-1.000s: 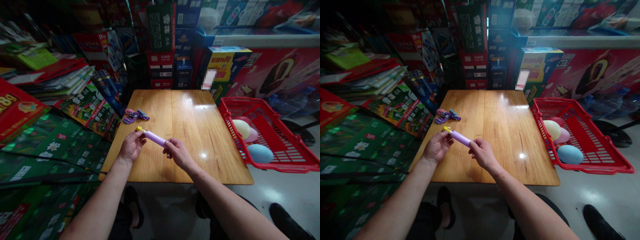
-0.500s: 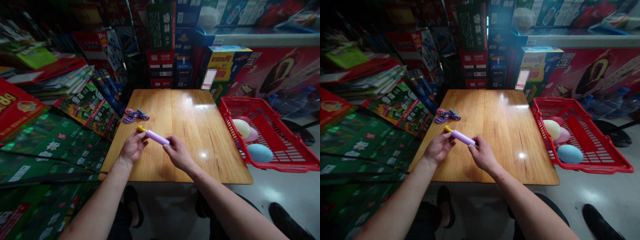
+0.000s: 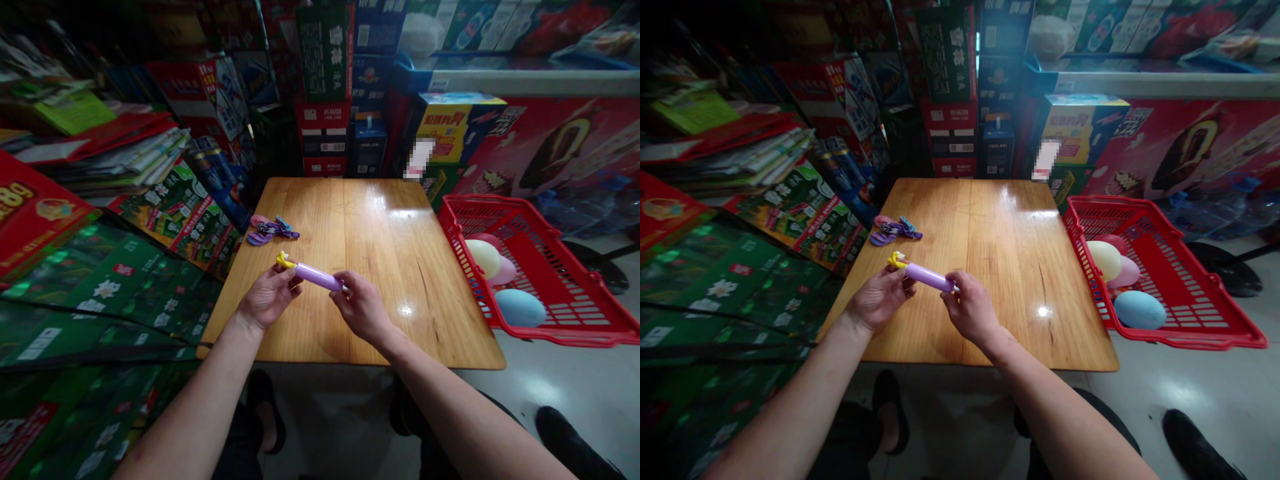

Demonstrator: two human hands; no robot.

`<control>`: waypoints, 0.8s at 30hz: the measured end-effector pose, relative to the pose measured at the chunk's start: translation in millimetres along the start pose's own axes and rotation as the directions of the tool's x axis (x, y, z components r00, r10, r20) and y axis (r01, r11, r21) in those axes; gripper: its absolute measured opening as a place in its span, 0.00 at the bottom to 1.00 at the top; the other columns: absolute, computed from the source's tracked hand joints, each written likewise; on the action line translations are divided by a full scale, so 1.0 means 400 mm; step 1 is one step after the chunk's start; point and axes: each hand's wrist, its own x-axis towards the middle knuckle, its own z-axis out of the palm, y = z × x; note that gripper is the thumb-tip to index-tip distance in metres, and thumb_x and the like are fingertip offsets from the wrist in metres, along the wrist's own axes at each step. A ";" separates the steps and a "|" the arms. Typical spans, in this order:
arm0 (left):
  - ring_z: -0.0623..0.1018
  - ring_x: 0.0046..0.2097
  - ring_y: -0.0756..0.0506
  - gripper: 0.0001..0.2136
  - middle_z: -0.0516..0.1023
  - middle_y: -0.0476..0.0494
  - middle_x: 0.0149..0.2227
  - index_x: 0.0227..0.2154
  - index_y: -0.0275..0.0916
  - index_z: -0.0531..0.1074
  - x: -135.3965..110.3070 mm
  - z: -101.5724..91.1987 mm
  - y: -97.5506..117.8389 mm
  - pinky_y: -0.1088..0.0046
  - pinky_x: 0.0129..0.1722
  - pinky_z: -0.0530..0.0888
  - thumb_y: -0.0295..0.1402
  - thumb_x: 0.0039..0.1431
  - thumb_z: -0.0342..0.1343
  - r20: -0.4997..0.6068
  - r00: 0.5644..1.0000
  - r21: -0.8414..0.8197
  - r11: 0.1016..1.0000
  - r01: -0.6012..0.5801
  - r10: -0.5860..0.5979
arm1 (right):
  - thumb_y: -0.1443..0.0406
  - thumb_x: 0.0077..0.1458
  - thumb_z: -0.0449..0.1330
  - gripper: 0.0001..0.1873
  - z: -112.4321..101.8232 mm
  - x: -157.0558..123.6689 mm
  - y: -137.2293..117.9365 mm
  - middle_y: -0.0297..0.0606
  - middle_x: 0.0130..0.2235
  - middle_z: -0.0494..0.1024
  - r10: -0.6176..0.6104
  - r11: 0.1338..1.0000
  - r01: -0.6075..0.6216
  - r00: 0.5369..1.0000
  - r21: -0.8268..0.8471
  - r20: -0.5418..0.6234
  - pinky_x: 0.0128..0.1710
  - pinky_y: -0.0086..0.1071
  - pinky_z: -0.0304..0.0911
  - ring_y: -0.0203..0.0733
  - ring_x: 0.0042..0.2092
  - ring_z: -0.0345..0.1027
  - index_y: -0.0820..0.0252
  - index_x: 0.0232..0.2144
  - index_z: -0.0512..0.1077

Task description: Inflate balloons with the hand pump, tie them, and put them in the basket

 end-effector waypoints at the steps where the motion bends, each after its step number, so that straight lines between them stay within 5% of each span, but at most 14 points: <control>1: 0.78 0.37 0.50 0.14 0.77 0.50 0.37 0.41 0.42 0.77 0.000 0.000 -0.002 0.74 0.34 0.75 0.24 0.53 0.68 0.015 1.000 -0.016 1.000 -0.015 0.015 | 0.66 0.58 0.61 0.10 -0.001 0.001 -0.003 0.38 0.40 0.76 0.010 1.000 -0.010 1.000 0.019 0.006 0.39 0.36 0.63 0.42 0.38 0.68 0.54 0.43 0.72; 5: 0.78 0.37 0.50 0.12 0.78 0.50 0.37 0.41 0.42 0.78 0.005 0.001 -0.003 0.75 0.33 0.75 0.24 0.53 0.68 0.033 0.998 -0.039 0.998 -0.059 0.060 | 0.60 0.59 0.60 0.09 0.005 0.008 -0.008 0.36 0.32 0.75 0.221 0.938 -0.243 0.969 0.245 0.113 0.31 0.33 0.61 0.39 0.31 0.66 0.56 0.42 0.73; 11: 0.79 0.36 0.50 0.11 0.80 0.50 0.39 0.37 0.41 0.78 0.006 0.006 0.004 0.74 0.32 0.75 0.23 0.52 0.68 -0.029 0.998 -0.029 0.998 -0.053 0.053 | 0.58 0.54 0.62 0.11 0.007 0.025 -0.003 0.37 0.28 0.76 0.436 0.569 -0.596 0.803 0.567 0.406 0.21 0.27 0.49 0.31 0.22 0.57 0.60 0.34 0.71; 14: 0.79 0.36 0.50 0.12 0.80 0.49 0.40 0.38 0.41 0.78 0.002 0.012 0.004 0.74 0.32 0.75 0.23 0.52 0.68 -0.032 0.997 0.002 0.998 -0.066 0.066 | 0.59 0.53 0.62 0.10 0.003 0.028 -0.004 0.37 0.28 0.76 0.460 0.485 -0.654 0.756 0.581 0.466 0.21 0.27 0.48 0.31 0.21 0.56 0.60 0.34 0.71; 16: 0.80 0.38 0.48 0.13 0.80 0.48 0.41 0.40 0.42 0.78 -0.001 0.014 0.004 0.73 0.33 0.75 0.23 0.52 0.68 -0.024 0.998 0.030 0.998 -0.055 0.056 | 0.59 0.53 0.62 0.10 0.004 0.027 -0.003 0.37 0.28 0.76 0.468 0.517 -0.636 0.770 0.572 0.434 0.21 0.27 0.49 0.31 0.22 0.56 0.60 0.34 0.71; 24: 0.80 0.41 0.48 0.12 0.80 0.46 0.43 0.43 0.41 0.79 0.004 0.015 -0.023 0.75 0.32 0.75 0.29 0.55 0.68 -0.004 1.000 -0.029 0.999 -0.017 0.017 | 0.62 0.55 0.63 0.09 0.018 0.012 0.009 0.34 0.31 0.74 0.347 0.884 -0.364 0.931 0.294 0.111 0.28 0.31 0.59 0.37 0.30 0.65 0.57 0.39 0.73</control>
